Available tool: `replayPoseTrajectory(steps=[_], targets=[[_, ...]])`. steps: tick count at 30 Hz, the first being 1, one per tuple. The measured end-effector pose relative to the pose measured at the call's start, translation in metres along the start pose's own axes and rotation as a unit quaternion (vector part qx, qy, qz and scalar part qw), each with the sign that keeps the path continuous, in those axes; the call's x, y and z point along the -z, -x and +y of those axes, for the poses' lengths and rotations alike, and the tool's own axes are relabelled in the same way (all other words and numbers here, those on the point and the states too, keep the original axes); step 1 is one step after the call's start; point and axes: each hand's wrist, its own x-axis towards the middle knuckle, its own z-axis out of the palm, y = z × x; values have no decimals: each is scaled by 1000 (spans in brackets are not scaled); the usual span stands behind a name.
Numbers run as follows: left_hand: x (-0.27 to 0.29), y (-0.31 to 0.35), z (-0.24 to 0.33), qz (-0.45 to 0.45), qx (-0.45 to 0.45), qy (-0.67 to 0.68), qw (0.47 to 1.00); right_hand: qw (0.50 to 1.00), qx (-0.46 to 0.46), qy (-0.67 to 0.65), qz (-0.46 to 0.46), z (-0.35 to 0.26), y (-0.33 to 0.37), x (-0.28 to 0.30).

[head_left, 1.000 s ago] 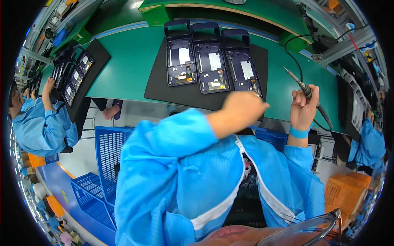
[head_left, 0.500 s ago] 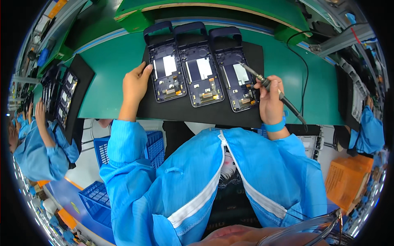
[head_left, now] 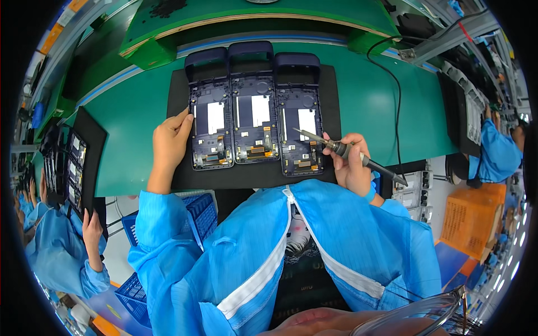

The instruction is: The person solders components on electronic device frames using a soldering iron, moves trays of frames onto an upper shelf and into a blue crate, and solders more device frames.

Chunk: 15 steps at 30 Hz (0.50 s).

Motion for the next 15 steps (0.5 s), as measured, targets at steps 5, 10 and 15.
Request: replayPoseTrajectory(steps=[5, 10, 15], targets=[[1, -4, -11, 8, -10, 36, 999, 993, 3, 89, 73, -21, -22, 2], [11, -12, -36, 115, 72, -3, 991, 969, 34, 234, 72, -35, -67, -27], [7, -10, -32, 122, 50, -74, 989, 969, 29, 220, 108, -18, -86, -29]])
